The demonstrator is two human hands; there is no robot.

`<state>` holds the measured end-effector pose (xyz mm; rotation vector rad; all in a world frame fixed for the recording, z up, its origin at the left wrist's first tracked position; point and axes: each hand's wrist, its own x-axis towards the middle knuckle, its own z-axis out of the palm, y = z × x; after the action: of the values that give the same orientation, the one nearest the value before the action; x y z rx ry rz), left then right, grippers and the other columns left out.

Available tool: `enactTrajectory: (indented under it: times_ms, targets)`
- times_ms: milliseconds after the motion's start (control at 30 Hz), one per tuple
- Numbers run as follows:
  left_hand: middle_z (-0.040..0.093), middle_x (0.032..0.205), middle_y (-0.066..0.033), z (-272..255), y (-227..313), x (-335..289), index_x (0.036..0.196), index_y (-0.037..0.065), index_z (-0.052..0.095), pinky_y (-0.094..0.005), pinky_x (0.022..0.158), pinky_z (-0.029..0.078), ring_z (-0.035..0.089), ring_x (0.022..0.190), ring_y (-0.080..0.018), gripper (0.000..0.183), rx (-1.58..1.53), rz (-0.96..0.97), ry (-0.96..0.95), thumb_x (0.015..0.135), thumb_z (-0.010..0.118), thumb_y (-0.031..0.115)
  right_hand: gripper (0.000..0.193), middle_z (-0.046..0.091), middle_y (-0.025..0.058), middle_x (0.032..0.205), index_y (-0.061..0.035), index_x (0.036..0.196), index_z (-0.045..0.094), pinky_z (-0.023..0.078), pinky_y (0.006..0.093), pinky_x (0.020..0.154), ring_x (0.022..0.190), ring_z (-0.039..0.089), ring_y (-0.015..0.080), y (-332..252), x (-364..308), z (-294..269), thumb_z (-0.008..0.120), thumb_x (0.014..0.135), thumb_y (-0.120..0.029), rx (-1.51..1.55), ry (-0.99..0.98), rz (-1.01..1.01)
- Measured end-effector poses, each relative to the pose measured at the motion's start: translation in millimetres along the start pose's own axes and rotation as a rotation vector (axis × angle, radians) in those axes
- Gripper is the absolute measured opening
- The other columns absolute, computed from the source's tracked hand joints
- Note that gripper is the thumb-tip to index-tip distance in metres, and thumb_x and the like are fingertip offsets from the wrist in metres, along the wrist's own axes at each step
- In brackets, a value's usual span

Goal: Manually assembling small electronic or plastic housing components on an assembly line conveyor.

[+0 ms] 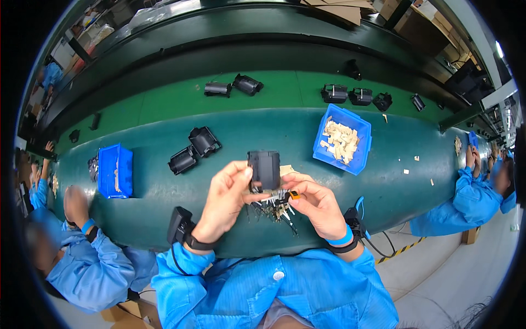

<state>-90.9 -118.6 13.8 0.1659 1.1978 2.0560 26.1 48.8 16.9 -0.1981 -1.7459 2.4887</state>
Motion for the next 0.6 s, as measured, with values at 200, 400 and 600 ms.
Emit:
enactTrajectory:
  times_ms: [200,400,600]
  targets:
    - [0.058,0.118,-0.0158,1,-11,-32,0.132,-0.002,0.037,-0.0361,0.083,0.058,0.062,0.104,-0.0235,0.045,-0.187,-0.057,-0.024,0.090,0.053,-0.004,0.005,0.050,0.0048,0.119,-0.0008,0.092,0.059,0.046,0.0224,0.078,0.093,0.055,0.0077,14,0,6,0.061,0.088,-0.001,0.078,-0.026,0.124]
    - [0.055,0.121,-0.0163,1,-24,-37,0.135,-0.001,0.033,-0.0389,0.088,0.056,0.061,0.105,-0.0235,0.050,-0.208,-0.022,0.028,0.089,0.049,-0.008,0.004,0.053,0.0031,0.113,-0.0024,0.089,0.058,0.046,0.0216,0.078,0.092,0.054,0.0066,20,-3,8,0.062,0.089,-0.003,0.117,0.005,0.165]
    - [0.053,0.124,-0.0164,9,-29,-41,0.136,0.000,0.033,-0.0417,0.093,0.052,0.057,0.110,-0.0258,0.056,-0.196,0.068,-0.038,0.085,0.054,-0.009,0.005,0.055,0.0058,0.113,-0.0031,0.086,0.056,0.043,0.0256,0.087,0.097,0.052,0.0093,22,-6,11,0.061,0.089,-0.002,0.123,0.017,0.167]
